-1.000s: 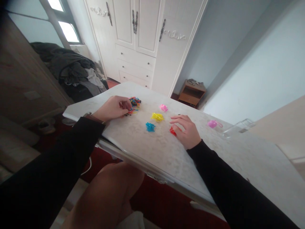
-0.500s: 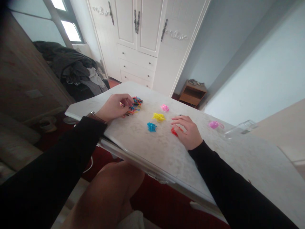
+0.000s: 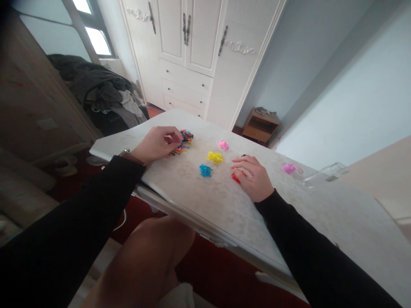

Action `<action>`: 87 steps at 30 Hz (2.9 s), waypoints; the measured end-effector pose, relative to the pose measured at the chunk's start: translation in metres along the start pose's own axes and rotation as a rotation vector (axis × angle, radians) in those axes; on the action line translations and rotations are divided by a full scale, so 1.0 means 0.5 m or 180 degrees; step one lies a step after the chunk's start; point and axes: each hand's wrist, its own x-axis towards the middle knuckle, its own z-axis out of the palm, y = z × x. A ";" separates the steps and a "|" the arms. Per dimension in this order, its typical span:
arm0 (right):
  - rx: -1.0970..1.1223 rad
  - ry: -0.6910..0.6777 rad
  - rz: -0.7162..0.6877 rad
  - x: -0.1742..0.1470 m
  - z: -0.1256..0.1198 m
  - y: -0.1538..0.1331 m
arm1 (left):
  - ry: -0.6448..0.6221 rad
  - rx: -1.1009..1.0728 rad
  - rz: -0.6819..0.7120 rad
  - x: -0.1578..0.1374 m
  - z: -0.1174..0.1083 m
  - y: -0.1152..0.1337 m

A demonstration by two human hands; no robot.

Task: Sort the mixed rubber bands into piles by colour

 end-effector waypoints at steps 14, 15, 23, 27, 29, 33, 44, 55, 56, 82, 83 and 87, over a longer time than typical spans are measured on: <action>0.0016 -0.0046 0.0006 0.000 0.000 0.001 | -0.0192 0.0180 -0.0049 0.001 -0.005 -0.001; 0.0019 -0.0052 0.0019 0.000 0.000 0.000 | -0.0213 0.0180 -0.0046 0.001 -0.005 -0.002; -0.0001 -0.0091 0.0030 0.002 -0.001 -0.003 | -0.0311 0.0135 -0.0077 0.001 -0.003 -0.004; 0.0019 -0.0088 0.0011 0.001 -0.001 -0.004 | -0.0239 0.0099 -0.0079 0.000 -0.004 0.003; 0.0014 -0.0111 0.0028 0.001 -0.002 -0.004 | -0.0151 0.0027 -0.0077 -0.001 -0.004 0.009; 0.0008 -0.0141 0.0096 0.001 -0.004 -0.006 | 0.0025 -0.0020 -0.0134 -0.005 -0.006 0.020; 0.0019 -0.0132 0.0063 0.002 -0.003 -0.005 | 0.0136 0.0008 -0.0163 -0.008 -0.007 0.028; 0.0025 -0.0129 0.0040 0.002 -0.003 -0.007 | 0.0210 0.0048 -0.0146 -0.005 -0.006 0.015; 0.0031 -0.0130 0.0052 0.002 -0.003 -0.008 | 0.0214 0.0047 -0.0144 -0.005 -0.007 0.016; 0.0034 -0.0175 0.0014 0.001 -0.004 -0.008 | 0.0218 -0.0073 -0.0181 -0.009 -0.006 0.029; 0.0037 -0.0177 0.0018 0.001 -0.004 -0.008 | 0.0212 -0.0096 -0.0188 -0.009 -0.005 0.028; 0.0049 -0.0171 0.0036 0.001 -0.003 -0.007 | 0.0220 -0.0120 -0.0214 -0.006 -0.004 0.021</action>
